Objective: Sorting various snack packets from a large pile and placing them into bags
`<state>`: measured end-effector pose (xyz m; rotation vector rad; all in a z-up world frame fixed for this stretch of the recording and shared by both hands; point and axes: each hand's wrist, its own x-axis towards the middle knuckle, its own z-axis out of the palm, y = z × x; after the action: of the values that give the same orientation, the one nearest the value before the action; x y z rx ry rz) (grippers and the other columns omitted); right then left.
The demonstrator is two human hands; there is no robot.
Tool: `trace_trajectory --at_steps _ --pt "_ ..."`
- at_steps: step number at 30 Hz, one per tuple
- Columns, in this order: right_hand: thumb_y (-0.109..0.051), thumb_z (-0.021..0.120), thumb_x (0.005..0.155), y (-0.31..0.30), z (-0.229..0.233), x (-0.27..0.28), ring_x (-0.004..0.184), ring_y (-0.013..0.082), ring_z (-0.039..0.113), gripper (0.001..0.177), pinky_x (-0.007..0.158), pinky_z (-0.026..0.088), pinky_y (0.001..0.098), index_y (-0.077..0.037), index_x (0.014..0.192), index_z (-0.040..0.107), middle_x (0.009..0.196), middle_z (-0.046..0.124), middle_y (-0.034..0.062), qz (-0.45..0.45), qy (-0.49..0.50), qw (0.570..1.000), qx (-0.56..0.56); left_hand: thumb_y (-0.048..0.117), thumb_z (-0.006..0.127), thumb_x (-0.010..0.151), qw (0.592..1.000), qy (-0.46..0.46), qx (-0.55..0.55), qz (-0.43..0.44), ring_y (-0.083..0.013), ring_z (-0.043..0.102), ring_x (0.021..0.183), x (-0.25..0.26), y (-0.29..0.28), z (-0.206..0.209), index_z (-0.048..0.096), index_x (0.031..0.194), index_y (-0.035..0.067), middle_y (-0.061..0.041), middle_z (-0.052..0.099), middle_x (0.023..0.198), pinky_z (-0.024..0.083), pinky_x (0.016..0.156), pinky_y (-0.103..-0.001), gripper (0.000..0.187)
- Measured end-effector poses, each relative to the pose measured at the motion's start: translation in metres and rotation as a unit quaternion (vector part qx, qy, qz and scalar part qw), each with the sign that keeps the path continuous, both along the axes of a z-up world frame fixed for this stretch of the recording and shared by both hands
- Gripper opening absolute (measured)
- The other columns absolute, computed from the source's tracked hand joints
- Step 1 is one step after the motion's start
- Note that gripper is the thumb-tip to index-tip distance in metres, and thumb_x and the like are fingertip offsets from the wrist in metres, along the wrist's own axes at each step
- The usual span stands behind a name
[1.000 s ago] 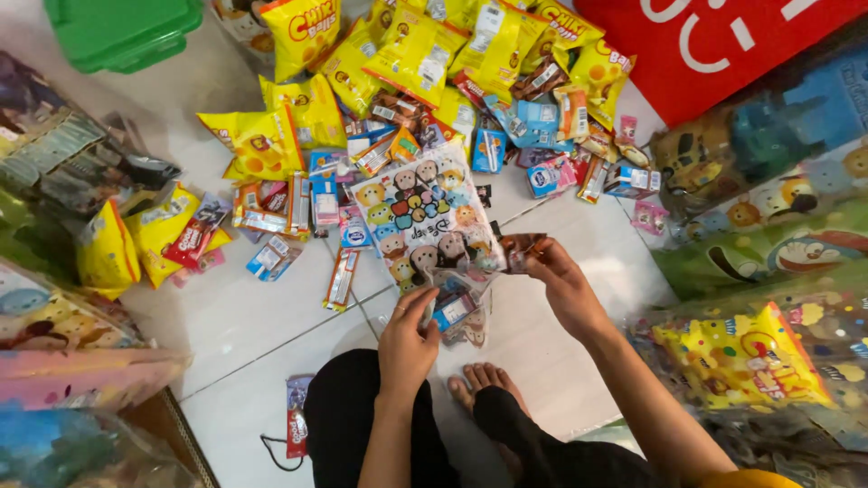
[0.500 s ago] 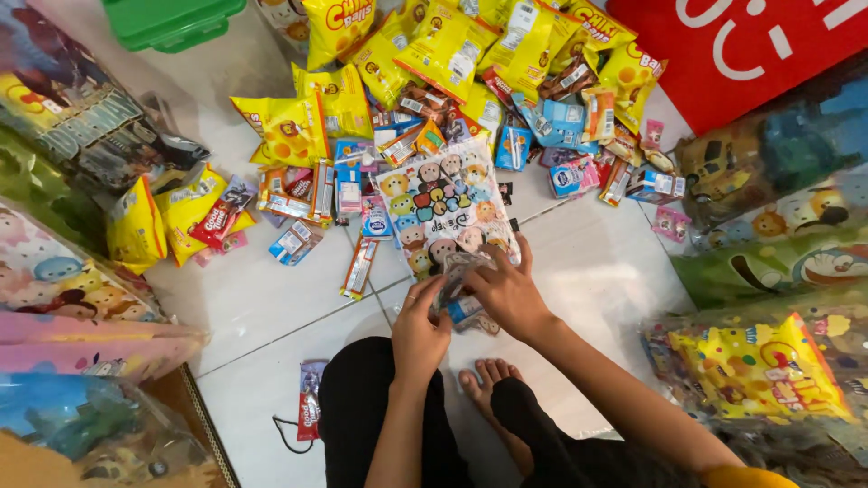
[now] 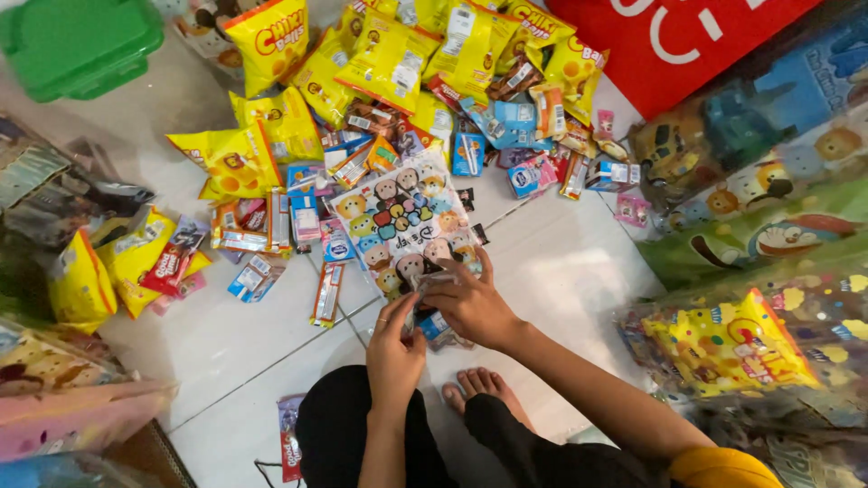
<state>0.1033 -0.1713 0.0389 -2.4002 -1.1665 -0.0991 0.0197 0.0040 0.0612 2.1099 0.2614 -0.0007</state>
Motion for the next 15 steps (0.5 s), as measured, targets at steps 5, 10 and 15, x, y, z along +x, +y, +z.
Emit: trace_trajectory --at_steps 5,10,15 --pt "-0.016 0.069 0.096 -0.034 0.03 0.019 0.123 0.026 0.06 0.016 0.115 0.019 0.0589 -0.018 0.111 0.073 0.115 0.075 -0.0035 -0.091 -0.039 0.984 0.151 0.002 0.061 0.087 0.999 0.042 0.006 0.002 -0.0214 0.073 0.093 0.001 -0.003 0.007 0.067 0.135 0.023 0.003 0.062 0.142 0.055 0.069 -0.035 0.052" --pt "0.001 0.062 0.095 -0.09 -0.003 0.056 0.119 0.0245 0.06 0.032 0.108 0.03 0.0474 -0.014 0.124 0.066 0.125 0.069 0.0043 -0.286 -0.03 0.948 0.138 0.003 0.062 0.087 0.998 0.058 0.011 0.004 -0.0191 0.069 0.065 -0.002 -0.004 0.001 0.067 0.135 0.027 0.006 0.062 0.143 0.053 0.062 -0.034 0.053" --pt "0.0 0.061 0.075 -0.166 -0.112 0.115 0.117 0.0508 0.047 0.062 0.103 0.04 0.0568 -0.002 0.136 0.051 0.13 0.052 0.0272 -0.474 0.061 0.876 0.071 0.004 0.064 0.083 0.999 0.042 -0.003 0.019 -0.0198 0.074 0.076 0.0 -0.004 -0.006 0.068 0.135 0.029 0.002 0.065 0.141 0.057 0.067 -0.033 0.057"
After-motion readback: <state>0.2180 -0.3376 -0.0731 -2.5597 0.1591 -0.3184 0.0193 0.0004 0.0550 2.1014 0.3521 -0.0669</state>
